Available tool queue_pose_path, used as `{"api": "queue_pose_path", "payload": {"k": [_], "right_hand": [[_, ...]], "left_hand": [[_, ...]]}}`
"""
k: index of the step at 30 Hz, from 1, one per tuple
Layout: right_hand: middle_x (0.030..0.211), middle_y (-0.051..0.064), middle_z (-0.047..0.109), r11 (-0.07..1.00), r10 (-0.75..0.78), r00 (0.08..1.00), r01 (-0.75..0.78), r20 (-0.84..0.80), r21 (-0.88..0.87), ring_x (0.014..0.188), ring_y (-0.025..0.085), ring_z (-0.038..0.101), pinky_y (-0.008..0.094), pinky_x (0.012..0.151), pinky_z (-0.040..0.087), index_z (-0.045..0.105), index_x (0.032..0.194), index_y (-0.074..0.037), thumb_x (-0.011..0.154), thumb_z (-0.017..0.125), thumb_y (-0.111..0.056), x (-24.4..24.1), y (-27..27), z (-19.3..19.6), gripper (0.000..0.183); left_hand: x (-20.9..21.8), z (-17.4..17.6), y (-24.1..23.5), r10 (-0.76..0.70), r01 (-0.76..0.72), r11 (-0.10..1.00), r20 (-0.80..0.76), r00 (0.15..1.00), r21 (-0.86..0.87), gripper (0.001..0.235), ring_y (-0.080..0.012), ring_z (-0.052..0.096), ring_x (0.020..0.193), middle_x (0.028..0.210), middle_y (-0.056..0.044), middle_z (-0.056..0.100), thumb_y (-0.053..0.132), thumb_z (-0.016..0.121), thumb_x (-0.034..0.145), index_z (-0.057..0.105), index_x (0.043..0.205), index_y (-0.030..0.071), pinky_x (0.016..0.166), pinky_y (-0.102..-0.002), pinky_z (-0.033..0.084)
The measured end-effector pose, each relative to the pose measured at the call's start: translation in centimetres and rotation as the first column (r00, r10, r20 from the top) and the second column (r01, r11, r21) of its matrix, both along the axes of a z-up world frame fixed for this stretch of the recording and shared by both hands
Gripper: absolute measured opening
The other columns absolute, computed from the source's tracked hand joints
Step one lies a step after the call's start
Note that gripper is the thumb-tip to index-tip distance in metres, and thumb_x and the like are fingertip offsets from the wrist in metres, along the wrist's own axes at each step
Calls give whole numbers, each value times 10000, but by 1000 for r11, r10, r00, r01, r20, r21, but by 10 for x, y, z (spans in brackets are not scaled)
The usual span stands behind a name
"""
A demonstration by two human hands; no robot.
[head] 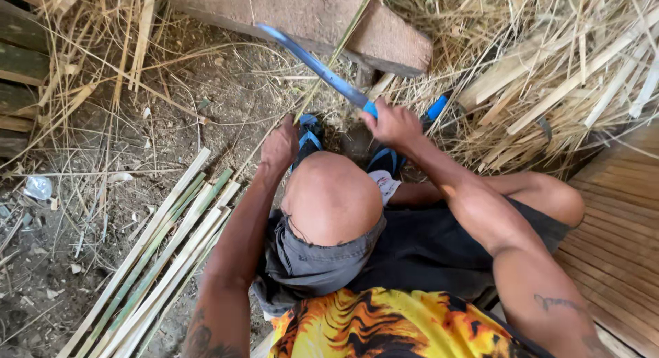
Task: The person sits on the ground and uses a machete to split long bamboo poles into thin strips. They repeatedly strike the bamboo against a wooden block to separate the material, then set the finished strips aside.
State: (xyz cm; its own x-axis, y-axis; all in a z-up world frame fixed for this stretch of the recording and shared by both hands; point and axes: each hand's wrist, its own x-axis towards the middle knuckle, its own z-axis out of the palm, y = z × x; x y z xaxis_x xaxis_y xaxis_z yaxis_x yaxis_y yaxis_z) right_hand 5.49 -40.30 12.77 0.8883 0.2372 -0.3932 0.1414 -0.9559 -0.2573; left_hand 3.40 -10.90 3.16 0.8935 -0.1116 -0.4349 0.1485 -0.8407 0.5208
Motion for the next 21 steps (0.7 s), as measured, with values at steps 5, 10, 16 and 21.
{"api": "queue_pose_path", "payload": {"k": [5,10,16,21], "right_hand": [[768,220,705,992,88,988,-99,-129,-80,708,420,717,571,644,557,558,1216,-66,988,465,-594,20,-22,3,583],[798,232,704,980,-194,978,189,-75,-69,742,416,720,557,713,557,579,1197,-42,1125,424,-579,42,-47,10,564],[729,217,703,997,-6,998,2,-55,-79,695,415,701,581,677,540,564,1172,-71,1026,454,-586,33,-45,6,546],[802,224,717,995,-75,997,75,10,-61,752,431,714,581,721,551,572,1196,-35,1139,436,-551,44,-52,1,536]], "left_hand": [[-15,12,19,25,-23,998,36,999,-59,314,-575,652,843,922,-344,693,316,440,1071,518,1290,105,755,-666,495],[-23,17,33,45,-46,999,-71,996,-9,341,-561,665,847,925,-342,687,353,448,1074,521,1316,123,746,-644,514],[-37,25,50,104,-106,994,-53,993,-39,353,-555,659,848,934,-332,686,398,482,1038,570,1253,132,735,-634,524],[-50,7,62,56,-54,998,-35,998,32,373,-552,659,866,928,-331,691,402,466,1044,570,1298,149,764,-646,508]]}}
